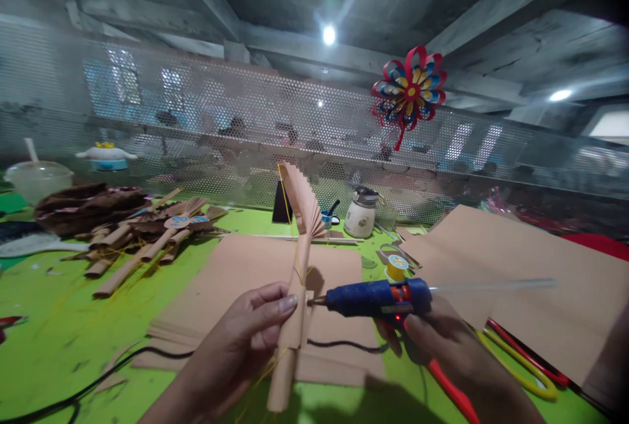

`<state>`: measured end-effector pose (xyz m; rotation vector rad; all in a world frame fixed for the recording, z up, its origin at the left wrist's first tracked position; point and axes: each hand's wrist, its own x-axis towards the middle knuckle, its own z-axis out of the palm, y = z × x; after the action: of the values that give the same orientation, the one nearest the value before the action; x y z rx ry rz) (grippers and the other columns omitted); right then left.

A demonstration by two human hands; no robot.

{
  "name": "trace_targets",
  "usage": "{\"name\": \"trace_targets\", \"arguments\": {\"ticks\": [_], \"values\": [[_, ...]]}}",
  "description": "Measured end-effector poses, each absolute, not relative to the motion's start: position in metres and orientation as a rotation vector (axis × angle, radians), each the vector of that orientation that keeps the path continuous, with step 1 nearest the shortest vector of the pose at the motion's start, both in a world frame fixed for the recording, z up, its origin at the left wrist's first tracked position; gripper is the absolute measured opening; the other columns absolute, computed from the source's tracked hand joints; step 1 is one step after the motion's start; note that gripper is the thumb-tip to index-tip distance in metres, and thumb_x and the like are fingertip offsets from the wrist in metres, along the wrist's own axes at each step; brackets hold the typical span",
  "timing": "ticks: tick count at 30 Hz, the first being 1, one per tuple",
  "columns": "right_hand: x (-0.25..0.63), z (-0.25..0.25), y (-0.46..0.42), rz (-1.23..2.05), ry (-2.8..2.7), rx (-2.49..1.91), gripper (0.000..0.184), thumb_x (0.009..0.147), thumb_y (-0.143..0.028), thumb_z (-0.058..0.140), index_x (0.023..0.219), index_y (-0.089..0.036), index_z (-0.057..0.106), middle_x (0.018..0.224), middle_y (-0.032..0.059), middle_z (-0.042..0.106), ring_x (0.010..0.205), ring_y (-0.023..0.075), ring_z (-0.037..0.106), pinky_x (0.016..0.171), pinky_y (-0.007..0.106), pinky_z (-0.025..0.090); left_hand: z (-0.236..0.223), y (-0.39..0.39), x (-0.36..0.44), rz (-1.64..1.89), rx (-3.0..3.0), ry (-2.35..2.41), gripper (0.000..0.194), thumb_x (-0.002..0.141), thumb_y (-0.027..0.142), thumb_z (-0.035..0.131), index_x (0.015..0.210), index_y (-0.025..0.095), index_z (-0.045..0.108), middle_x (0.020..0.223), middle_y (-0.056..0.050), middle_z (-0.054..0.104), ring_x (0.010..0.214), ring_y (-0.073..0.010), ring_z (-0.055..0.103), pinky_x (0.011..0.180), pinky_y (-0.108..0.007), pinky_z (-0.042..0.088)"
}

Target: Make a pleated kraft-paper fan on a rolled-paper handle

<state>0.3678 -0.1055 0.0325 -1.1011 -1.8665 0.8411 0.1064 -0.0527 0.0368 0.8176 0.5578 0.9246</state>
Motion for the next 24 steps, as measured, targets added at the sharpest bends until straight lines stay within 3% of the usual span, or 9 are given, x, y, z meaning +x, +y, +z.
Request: {"name": "trace_targets", "arguments": {"ticks": [7,24], "values": [[0.366,0.037,-0.104,0.882,-1.795,-1.127,0.051,0.093,-0.057,0.042,0.078,-0.012,0.062,0.064,0.0049,0.056,0.052,0.0094,0.041,0.046,0.022,0.03,0.038,-0.055,0.106,0.89,0.838,0.564,0.018,0.072,0.012,0.073,0.09,0.009,0.074,0.079,-0.011,0.073,0.068,-0.0216,0.07,0.067,-0.03,0.056],[0.373,0.024,-0.103,0.866,-1.829,-1.065,0.048,0.094,-0.054,0.044,0.081,-0.012,0.065,0.069,0.006,0.059,0.058,0.0108,0.047,0.05,0.023,0.034,0.042,-0.056,0.107,0.917,0.798,0.589,0.017,0.064,0.013,0.08,0.08,0.011,0.073,0.073,-0.007,0.072,0.063,-0.0183,0.068,0.066,-0.029,0.056]]}}
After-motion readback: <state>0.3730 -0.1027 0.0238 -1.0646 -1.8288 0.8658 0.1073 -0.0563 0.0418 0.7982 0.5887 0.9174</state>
